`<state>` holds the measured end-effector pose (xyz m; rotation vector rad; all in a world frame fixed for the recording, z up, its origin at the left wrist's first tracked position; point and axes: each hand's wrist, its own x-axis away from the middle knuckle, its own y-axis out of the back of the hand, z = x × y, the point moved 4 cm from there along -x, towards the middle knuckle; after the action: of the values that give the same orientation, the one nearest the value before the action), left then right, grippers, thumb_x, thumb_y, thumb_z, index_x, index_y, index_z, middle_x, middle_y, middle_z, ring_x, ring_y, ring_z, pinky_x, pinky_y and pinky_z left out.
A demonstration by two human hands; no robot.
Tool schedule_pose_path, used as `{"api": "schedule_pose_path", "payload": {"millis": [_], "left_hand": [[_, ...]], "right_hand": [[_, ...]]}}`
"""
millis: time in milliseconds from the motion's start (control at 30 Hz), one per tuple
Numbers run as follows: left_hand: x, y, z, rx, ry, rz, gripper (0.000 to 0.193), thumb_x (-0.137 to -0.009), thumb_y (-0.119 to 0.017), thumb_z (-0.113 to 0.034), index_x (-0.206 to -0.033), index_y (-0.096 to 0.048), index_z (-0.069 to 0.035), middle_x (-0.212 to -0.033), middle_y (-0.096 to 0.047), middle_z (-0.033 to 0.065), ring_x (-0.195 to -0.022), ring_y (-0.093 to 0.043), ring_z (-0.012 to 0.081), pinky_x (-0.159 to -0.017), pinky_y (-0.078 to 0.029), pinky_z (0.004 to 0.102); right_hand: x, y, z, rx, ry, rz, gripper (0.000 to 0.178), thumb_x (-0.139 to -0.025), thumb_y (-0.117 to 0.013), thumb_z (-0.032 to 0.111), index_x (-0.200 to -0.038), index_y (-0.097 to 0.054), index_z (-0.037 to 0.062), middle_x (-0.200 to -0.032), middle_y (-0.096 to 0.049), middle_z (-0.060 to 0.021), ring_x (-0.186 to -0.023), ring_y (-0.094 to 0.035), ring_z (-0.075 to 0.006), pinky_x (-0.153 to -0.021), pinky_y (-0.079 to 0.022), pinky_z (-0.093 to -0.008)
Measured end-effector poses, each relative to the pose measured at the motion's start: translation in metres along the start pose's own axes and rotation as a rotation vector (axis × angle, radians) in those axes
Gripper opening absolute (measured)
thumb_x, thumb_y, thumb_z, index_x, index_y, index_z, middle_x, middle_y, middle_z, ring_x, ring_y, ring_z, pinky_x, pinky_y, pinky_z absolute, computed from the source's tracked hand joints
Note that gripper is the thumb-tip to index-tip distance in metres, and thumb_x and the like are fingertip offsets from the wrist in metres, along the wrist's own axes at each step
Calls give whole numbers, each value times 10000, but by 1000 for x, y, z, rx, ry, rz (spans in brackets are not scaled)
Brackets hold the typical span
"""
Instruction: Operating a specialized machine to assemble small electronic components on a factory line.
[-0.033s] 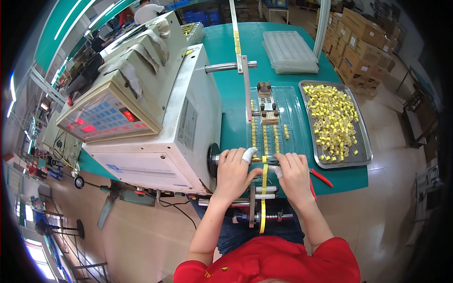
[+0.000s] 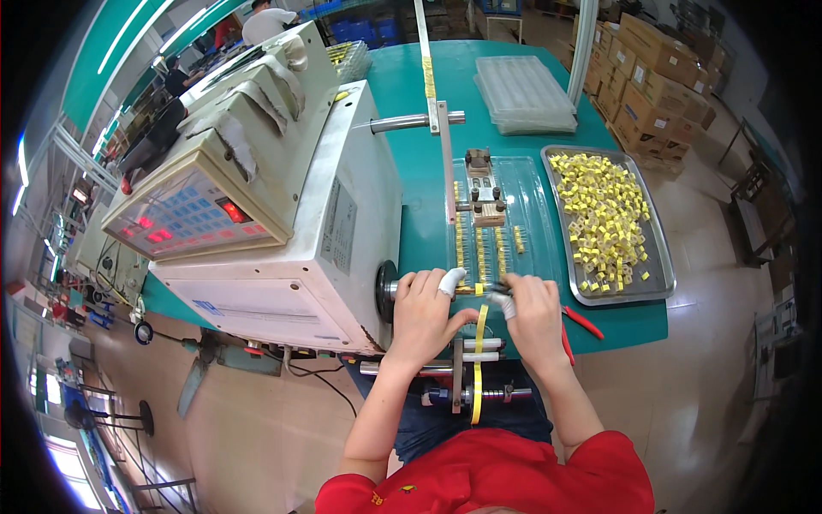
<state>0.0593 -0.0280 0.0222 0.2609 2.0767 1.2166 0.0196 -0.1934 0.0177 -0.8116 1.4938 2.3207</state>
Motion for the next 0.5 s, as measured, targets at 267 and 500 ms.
{"api": "schedule_pose_path", "payload": {"millis": [267,500], "left_hand": [[0,-3,-2,-16,-3,-32,585,-714,-779,-351,-1187,-581,-69,-985,-582,65,-981,-547,262,-923,-361,404],[1,1,1,14,17,11,602,-694,-800,-314,-1205,-580,-86,-994,-592,69,-997,-549,272,-943,-365,409]], "right_hand": [[5,-46,-25,-870,-686,344,270,-853,-742,191,-980,-701,-44,-743,-605,19,-692,-499,-45,-620,-425,-230],[12,-53,-30,-1181,-786,285,273,-830,-774,190,-971,-731,-40,-747,-644,8,-707,-551,-53,-649,-449,-230]]}}
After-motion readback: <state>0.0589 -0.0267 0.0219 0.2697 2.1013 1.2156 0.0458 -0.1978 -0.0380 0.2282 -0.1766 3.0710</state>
